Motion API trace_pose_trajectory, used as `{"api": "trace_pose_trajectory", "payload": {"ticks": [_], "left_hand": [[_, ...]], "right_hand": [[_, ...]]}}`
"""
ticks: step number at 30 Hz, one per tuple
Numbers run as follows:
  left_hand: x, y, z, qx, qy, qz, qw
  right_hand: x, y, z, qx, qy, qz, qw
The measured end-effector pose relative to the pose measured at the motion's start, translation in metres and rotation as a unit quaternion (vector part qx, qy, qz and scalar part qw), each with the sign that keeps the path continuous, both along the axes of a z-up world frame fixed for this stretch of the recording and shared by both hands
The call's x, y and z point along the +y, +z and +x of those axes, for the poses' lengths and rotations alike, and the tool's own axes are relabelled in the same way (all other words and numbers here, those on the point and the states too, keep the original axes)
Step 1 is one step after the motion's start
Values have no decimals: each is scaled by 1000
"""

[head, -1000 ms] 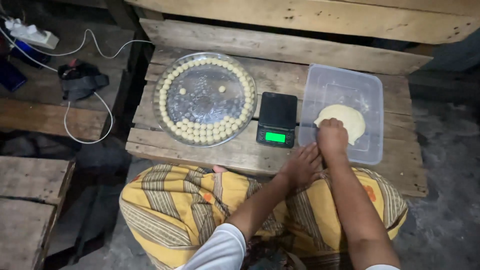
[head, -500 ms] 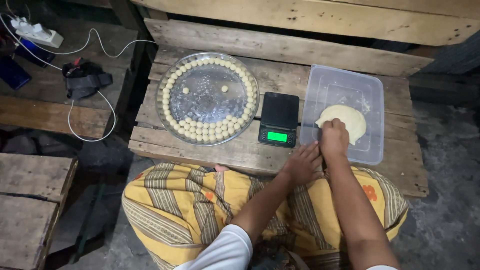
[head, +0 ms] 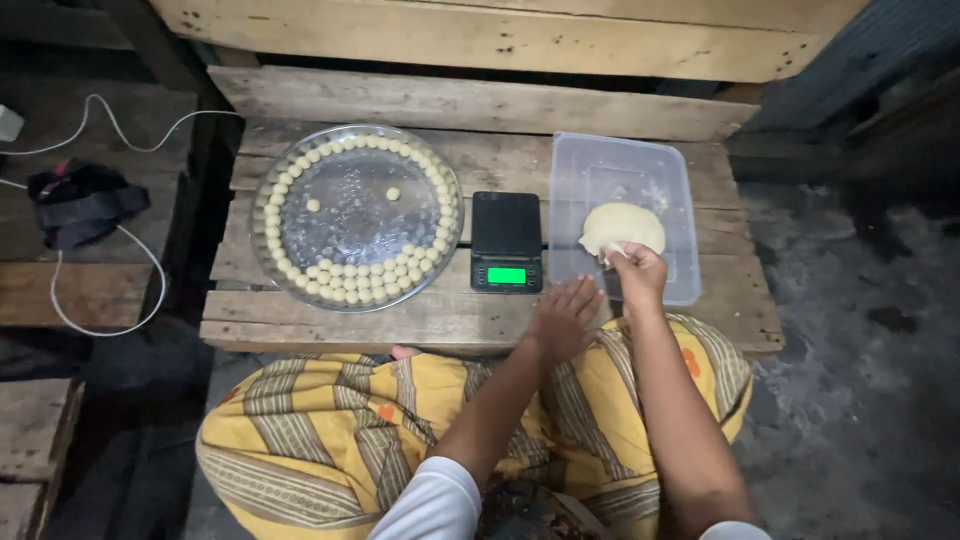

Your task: The person portions dough from a large mass in a plastic container, weighs each piece on a digital scale, rolls it into a ball, and places it on a metal tray. The process is repeated continuously throughout the clip.

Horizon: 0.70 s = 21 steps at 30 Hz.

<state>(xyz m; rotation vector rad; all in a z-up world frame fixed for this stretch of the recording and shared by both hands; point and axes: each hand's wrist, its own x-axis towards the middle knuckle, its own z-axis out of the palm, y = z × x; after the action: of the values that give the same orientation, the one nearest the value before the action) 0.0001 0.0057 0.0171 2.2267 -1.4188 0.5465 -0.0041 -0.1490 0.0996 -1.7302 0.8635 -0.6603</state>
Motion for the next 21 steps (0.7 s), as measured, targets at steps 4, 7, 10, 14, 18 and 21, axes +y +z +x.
{"api": "trace_pose_trajectory", "payload": {"ticks": [4, 7, 10, 14, 18, 21], "left_hand": [[4, -9, -3, 18, -4, 8, 1000], [30, -13, -10, 105, -68, 40, 991], [103, 33, -22, 441, -104, -7, 891], [187, 135, -50, 628, -33, -143, 764], [210, 137, -55, 594, 26, -155, 789], [210, 126, -49, 487, 73, -139, 859]], "right_hand": [[46, 59, -30, -148, 12, 304, 941], [72, 71, -62, -120, 42, 318, 940], [109, 75, -91, -26, 85, 220, 971], [148, 2, -122, 134, 218, 55, 965], [182, 32, -113, 200, 317, -47, 926], [185, 39, -108, 236, 354, -106, 899]]}}
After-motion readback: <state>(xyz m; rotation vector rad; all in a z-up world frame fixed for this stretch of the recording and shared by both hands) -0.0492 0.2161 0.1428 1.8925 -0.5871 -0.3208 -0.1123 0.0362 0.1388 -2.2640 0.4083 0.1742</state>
